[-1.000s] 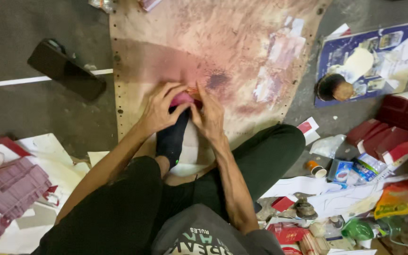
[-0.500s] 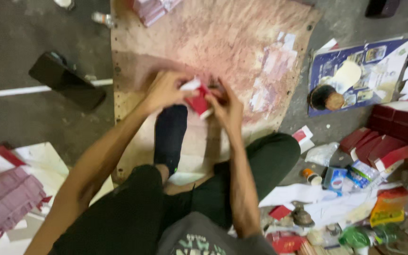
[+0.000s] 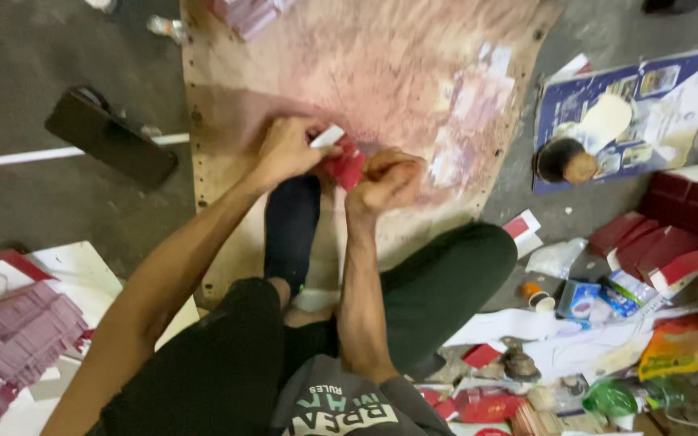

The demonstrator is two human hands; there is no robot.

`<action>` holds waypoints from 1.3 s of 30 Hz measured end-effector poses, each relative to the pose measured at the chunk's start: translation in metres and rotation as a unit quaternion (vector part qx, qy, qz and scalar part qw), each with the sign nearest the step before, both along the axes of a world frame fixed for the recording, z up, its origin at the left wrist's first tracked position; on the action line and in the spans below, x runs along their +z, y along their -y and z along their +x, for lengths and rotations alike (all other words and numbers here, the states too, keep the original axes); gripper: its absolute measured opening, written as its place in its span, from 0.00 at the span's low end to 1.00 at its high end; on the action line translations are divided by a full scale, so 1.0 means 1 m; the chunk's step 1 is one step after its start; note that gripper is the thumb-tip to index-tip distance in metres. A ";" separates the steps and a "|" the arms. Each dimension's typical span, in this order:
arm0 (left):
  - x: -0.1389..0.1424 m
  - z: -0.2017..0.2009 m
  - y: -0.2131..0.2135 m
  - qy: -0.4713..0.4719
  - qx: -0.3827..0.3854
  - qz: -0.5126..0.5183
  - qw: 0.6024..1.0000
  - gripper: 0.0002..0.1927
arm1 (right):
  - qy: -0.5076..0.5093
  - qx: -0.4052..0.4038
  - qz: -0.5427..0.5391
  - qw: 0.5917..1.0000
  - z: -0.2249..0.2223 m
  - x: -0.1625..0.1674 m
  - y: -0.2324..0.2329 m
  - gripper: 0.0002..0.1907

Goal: The person sits on the floor and assembles small red and white paper packs by folding and pressing them together. They repeatedly pick up loose sheets, fold them, and use a round wooden tool to press the edges before stacking the finished packs.

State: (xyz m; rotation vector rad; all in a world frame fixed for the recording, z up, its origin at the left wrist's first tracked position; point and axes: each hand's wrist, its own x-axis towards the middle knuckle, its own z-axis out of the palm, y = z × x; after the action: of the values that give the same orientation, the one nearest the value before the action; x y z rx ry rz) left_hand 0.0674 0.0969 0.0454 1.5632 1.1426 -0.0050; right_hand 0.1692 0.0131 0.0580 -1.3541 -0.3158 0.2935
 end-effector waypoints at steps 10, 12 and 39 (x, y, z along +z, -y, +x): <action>-0.008 -0.021 0.031 0.145 -0.030 0.218 0.965 0.15 | -0.427 0.168 -0.120 0.880 0.028 -0.033 0.093 0.30; -0.006 -0.026 0.038 0.166 -0.231 0.329 0.901 0.12 | -0.609 0.149 -0.165 0.762 0.027 -0.033 0.101 0.30; 0.010 -0.012 0.017 0.262 0.094 -0.207 0.938 0.16 | -0.362 0.294 -0.002 0.884 0.041 -0.001 0.032 0.30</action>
State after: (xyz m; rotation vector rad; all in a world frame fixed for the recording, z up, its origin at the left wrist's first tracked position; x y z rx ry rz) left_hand 0.0558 0.0795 0.0549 0.9902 0.7947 0.2682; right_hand 0.2100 -0.0190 0.0568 -1.0303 -0.0815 1.2731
